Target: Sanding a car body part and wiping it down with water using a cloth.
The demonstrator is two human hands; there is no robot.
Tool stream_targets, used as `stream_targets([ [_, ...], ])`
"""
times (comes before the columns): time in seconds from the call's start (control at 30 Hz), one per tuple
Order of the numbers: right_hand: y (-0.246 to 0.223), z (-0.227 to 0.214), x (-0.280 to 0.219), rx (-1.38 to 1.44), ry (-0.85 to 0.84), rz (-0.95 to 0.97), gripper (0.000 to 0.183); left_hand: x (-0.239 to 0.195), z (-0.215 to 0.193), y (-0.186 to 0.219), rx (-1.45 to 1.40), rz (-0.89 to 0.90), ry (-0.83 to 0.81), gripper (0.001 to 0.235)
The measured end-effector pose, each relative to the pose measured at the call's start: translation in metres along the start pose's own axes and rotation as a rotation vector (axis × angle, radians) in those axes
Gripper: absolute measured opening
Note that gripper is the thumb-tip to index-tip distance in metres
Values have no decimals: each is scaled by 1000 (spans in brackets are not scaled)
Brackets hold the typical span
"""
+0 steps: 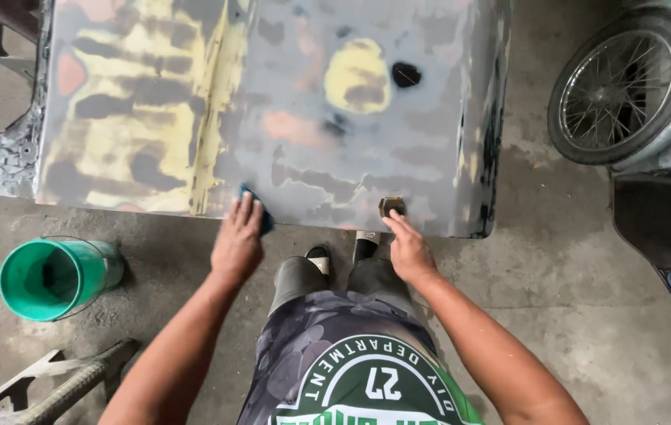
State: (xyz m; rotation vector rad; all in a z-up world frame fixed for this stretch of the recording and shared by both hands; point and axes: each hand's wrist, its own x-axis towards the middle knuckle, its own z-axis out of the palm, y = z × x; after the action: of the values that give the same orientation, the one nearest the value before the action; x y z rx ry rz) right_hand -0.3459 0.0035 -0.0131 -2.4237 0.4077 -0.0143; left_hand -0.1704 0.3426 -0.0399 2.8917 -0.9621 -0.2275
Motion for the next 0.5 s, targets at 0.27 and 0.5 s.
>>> stream_targets([
  [0.27,-8,-12,43,876,-20,346,47,39,-55,68,-993,-342,10,51],
  [0.5,-32,-18,73,1171,128,469,45,82,-63,58,-1413,-347,186,58],
])
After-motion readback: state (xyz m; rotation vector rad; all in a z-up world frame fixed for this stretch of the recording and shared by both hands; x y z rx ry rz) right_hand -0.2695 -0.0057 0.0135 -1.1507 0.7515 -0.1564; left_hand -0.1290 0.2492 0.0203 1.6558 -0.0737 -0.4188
